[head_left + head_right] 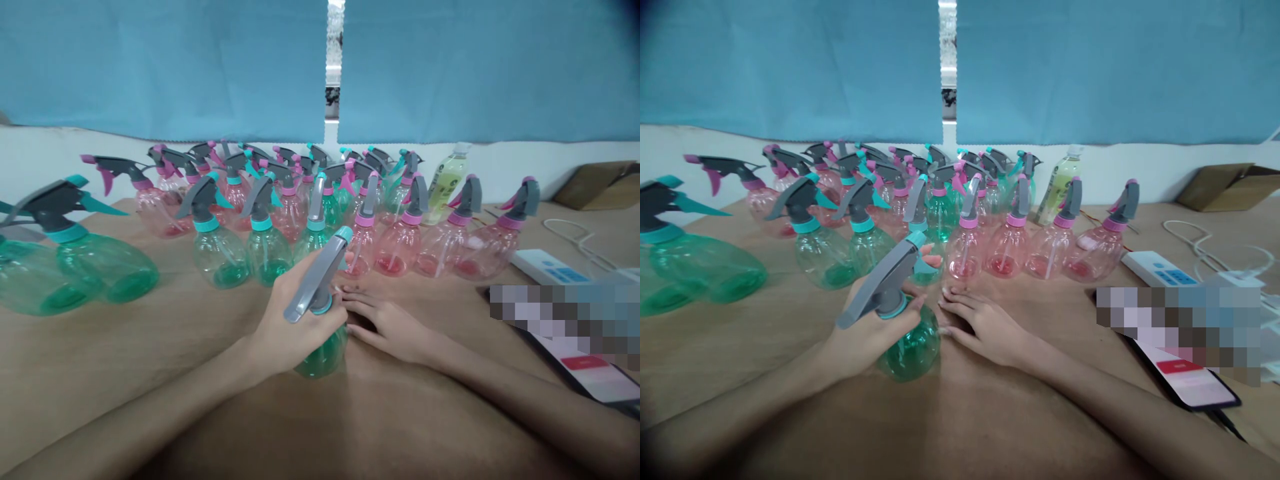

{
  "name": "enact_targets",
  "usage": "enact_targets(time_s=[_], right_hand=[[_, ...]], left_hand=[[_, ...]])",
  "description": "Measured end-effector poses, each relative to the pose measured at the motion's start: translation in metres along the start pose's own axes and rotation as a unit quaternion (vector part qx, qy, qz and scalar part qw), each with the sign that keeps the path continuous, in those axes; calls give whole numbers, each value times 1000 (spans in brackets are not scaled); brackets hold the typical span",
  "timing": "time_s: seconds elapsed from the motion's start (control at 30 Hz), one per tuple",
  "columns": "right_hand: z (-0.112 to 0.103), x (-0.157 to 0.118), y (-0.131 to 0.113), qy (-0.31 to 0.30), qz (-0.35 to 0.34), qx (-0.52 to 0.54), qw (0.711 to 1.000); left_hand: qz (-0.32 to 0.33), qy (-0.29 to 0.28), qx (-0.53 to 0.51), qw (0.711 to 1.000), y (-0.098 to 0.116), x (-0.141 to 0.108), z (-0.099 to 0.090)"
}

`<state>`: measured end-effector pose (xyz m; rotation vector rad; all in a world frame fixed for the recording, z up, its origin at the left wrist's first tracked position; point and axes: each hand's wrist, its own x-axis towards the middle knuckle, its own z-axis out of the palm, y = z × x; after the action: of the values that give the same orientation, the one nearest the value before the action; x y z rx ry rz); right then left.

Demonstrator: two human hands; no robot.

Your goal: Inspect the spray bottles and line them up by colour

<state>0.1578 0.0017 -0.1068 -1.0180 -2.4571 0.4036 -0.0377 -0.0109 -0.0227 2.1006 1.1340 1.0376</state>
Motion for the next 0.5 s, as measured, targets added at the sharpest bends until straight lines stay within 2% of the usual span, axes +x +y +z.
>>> enact_targets(time_s=[0.5], right_hand=[[0, 0, 0, -6, 6, -9, 1000]], left_hand=[[4, 34, 36, 999, -2, 0, 1]])
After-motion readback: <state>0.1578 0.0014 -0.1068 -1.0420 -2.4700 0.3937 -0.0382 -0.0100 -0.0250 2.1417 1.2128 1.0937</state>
